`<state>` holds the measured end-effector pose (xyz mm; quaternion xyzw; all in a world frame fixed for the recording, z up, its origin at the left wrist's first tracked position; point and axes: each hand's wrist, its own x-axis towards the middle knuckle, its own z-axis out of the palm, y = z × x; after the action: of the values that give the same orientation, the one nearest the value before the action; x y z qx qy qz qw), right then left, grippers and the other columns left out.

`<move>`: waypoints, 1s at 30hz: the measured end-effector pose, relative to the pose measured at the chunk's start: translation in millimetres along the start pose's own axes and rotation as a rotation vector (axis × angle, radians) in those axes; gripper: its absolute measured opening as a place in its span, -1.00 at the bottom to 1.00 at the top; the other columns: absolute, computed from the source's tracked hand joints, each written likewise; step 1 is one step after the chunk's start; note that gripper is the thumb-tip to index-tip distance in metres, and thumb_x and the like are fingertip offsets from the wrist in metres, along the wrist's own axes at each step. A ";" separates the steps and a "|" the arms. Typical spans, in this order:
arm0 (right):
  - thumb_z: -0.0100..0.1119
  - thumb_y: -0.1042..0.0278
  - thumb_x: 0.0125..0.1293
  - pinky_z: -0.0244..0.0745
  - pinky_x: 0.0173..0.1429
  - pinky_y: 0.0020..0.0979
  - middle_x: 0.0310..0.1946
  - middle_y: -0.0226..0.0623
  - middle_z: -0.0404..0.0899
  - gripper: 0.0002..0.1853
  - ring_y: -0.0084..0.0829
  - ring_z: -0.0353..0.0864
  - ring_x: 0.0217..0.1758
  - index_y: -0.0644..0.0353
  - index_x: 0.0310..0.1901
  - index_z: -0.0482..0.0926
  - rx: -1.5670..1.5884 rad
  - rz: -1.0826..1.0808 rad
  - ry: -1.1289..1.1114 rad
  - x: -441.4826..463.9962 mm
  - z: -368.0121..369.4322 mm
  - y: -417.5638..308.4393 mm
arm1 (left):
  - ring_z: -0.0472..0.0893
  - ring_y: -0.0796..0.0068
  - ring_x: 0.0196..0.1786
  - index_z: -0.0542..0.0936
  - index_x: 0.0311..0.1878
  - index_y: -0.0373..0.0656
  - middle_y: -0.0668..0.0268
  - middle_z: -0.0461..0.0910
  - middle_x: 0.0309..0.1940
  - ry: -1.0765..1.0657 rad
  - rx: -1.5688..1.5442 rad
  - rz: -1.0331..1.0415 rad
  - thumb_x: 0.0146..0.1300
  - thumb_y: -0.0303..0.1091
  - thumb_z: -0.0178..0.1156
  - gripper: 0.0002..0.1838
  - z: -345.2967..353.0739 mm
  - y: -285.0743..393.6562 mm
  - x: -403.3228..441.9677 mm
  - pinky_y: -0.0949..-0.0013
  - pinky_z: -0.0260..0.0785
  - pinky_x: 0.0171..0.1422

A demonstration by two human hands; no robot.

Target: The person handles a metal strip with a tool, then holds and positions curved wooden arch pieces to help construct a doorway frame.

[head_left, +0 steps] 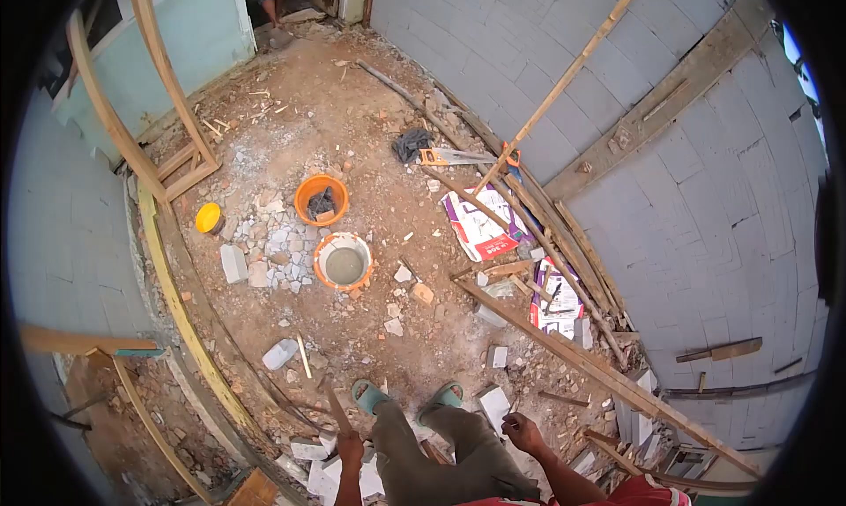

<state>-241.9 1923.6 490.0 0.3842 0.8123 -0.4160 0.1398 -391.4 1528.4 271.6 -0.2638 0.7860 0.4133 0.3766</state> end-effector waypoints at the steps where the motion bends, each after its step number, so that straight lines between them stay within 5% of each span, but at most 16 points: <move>1: 0.15 0.21 0.19 0.50 -0.12 -0.31 -0.32 -0.08 0.60 -0.68 -0.20 0.64 -0.23 0.29 -0.14 0.52 0.002 0.005 -0.069 6.4 1.3 1.2 | 0.54 -0.16 -0.14 0.45 -0.18 -0.48 -0.23 0.53 -0.29 0.044 0.248 0.098 0.13 -0.18 0.05 -0.56 4.6 57.8 -33.6 0.02 0.35 -0.05; 5: 0.15 0.15 0.18 0.48 -0.11 -0.33 -0.32 -0.08 0.61 -0.66 -0.24 0.63 -0.22 0.26 -0.14 0.54 0.067 -0.229 -0.198 10.8 -6.3 26.0 | 0.51 -0.14 -0.01 0.46 -0.05 -0.42 -0.20 0.52 -0.15 -0.189 0.575 0.309 0.16 -0.02 -0.02 -0.44 54.1 206.9 -142.3 0.03 0.33 0.10; 7: 0.14 0.13 0.19 0.47 -0.12 -0.36 -0.31 -0.12 0.62 -0.65 -0.31 0.62 -0.21 0.25 -0.15 0.56 0.277 0.043 -0.268 5.5 -17.8 21.0 | 0.51 -0.10 0.01 0.51 -0.05 -0.29 -0.09 0.52 -0.06 -0.297 0.802 0.476 0.19 0.02 -0.05 -0.47 111.7 218.7 -145.6 0.04 0.31 0.14; 9: 0.05 0.00 0.27 0.47 -0.06 -0.31 -0.17 -0.16 0.59 -0.54 -0.31 0.59 -0.13 0.26 -0.04 0.50 0.412 0.051 -0.276 -3.8 -28.3 31.7 | 0.54 -0.07 -0.04 0.45 0.01 -0.34 -0.12 0.53 -0.10 -0.516 0.864 0.627 0.19 -0.01 -0.05 -0.45 152.9 247.7 -187.6 0.05 0.35 0.07; 11: 0.03 -0.15 0.24 0.44 -0.03 -0.20 -0.15 -0.16 0.57 -0.36 -0.21 0.57 -0.12 0.29 0.11 0.37 1.078 0.480 -0.255 -13.0 -44.4 33.9 | 0.57 -0.09 -0.11 0.36 0.09 -0.39 -0.13 0.56 -0.17 -0.714 1.025 0.754 0.18 -0.03 -0.05 -0.40 169.9 300.6 -269.3 0.04 0.37 0.02; 13: -0.04 -0.24 0.24 0.40 0.06 -0.13 -0.10 -0.13 0.53 -0.28 -0.15 0.53 -0.04 0.30 0.17 0.27 1.268 0.490 -0.232 -21.0 -58.2 34.4 | 0.56 -0.07 -0.09 0.36 0.10 -0.37 -0.10 0.55 -0.14 -0.874 1.142 0.855 0.19 -0.04 -0.05 -0.42 200.7 310.9 -312.1 0.03 0.37 0.02; 15: -0.03 -0.14 0.26 0.38 0.10 -0.10 -0.07 -0.10 0.50 -0.36 -0.17 0.51 0.00 0.29 0.13 0.29 1.854 0.342 -0.051 -30.7 -58.5 40.8 | 0.52 -0.06 -0.01 0.34 0.15 -0.32 -0.13 0.47 -0.01 -1.043 1.166 0.983 0.20 -0.06 -0.02 -0.42 226.9 304.0 -335.4 0.06 0.34 0.07; 16: -0.04 0.05 0.28 0.42 0.04 -0.10 -0.21 -0.15 0.52 -0.58 -0.23 0.53 -0.12 0.26 -0.04 0.36 1.929 0.254 0.024 -21.8 -46.9 63.6 | 0.49 -0.06 0.05 0.32 0.21 -0.27 -0.16 0.39 0.09 -1.144 1.141 1.113 0.20 -0.08 0.02 -0.41 230.7 303.9 -350.9 0.08 0.31 0.11; 18: -0.09 0.23 0.27 0.52 -0.12 -0.23 -0.37 -0.23 0.48 -0.79 -0.32 0.52 -0.27 0.21 -0.24 0.36 2.141 0.146 0.388 -28.1 -36.7 88.2 | 0.44 -0.07 0.12 0.14 0.32 -0.25 -0.16 0.38 0.11 -1.222 1.198 1.107 0.22 -0.06 0.01 -0.32 261.5 274.0 -323.6 0.12 0.27 0.18; 19: -0.13 0.29 0.27 0.53 -0.37 -0.41 -0.54 -0.34 0.40 -0.85 -0.40 0.47 -0.47 0.16 -0.38 0.30 2.230 0.233 0.522 -37.7 -39.6 91.9 | 0.42 -0.06 0.14 0.15 0.32 -0.27 -0.16 0.39 0.10 -1.407 1.098 1.178 0.24 -0.01 0.02 -0.30 257.5 290.8 -328.4 0.13 0.25 0.20; 21: -0.08 0.31 0.30 0.48 -0.58 -0.47 -0.65 -0.34 0.40 -0.85 -0.47 0.41 -0.67 0.15 -0.40 0.32 2.347 0.272 0.661 -69.9 -34.3 116.2 | 0.44 -0.04 0.13 0.23 0.28 -0.26 -0.14 0.40 0.10 -1.331 1.332 1.007 0.25 0.01 0.03 -0.34 245.4 332.6 -351.7 0.17 0.29 0.18; 23: -0.02 0.40 0.26 0.45 -0.63 -0.48 -0.66 -0.34 0.35 -0.90 -0.47 0.37 -0.68 0.17 -0.34 0.28 2.516 0.359 0.777 -109.1 -27.9 124.9 | 0.49 -0.04 0.05 0.31 0.21 -0.28 -0.14 0.49 -0.03 -1.303 1.412 1.096 0.24 -0.01 0.05 -0.39 258.0 340.7 -305.8 0.16 0.34 0.12; 24: 0.00 0.46 0.23 0.44 -0.63 -0.48 -0.66 -0.35 0.33 -0.89 -0.48 0.36 -0.68 0.19 -0.35 0.27 2.490 0.368 0.885 -122.7 -16.1 130.4 | 0.58 0.12 -0.06 0.34 0.19 -0.29 -0.09 0.55 -0.14 -1.272 1.429 1.251 0.23 -0.06 0.07 -0.42 256.6 350.2 -287.7 0.19 0.40 0.01; 25: 0.00 0.48 0.22 0.43 -0.64 -0.49 -0.66 -0.37 0.31 -0.90 -0.50 0.36 -0.67 0.20 -0.34 0.27 2.421 0.445 1.061 -131.1 -1.2 131.8 | 0.62 0.33 -0.26 0.35 0.17 -0.29 0.00 0.58 -0.24 -1.241 1.481 0.931 0.23 -0.12 0.10 -0.46 245.5 374.5 -306.4 0.28 0.44 -0.17; 27: 0.00 0.54 0.19 0.41 -0.65 -0.47 -0.62 -0.32 0.33 -0.90 -0.46 0.35 -0.69 0.23 -0.29 0.31 2.521 0.503 1.142 -156.2 17.0 121.2 | 0.54 0.47 -0.52 0.37 0.14 -0.32 0.18 0.58 -0.41 -1.224 1.316 0.883 0.24 -0.20 0.10 -0.51 254.0 372.1 -214.6 0.45 0.38 -0.42; 30: 0.03 0.53 0.17 0.41 -0.64 -0.45 -0.61 -0.32 0.32 -0.88 -0.45 0.36 -0.66 0.24 -0.29 0.31 2.542 0.537 1.355 -182.0 50.9 109.5 | 0.52 0.51 -0.58 0.44 0.07 -0.25 0.25 0.55 -0.48 -0.961 1.373 0.684 0.19 -0.25 0.05 -0.60 238.8 391.4 -155.5 0.46 0.30 -0.61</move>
<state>-44.3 1830.6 495.9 0.5004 -0.2791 -0.5424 -0.6144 -496.5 1950.4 484.6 0.4679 0.6533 0.0085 0.5951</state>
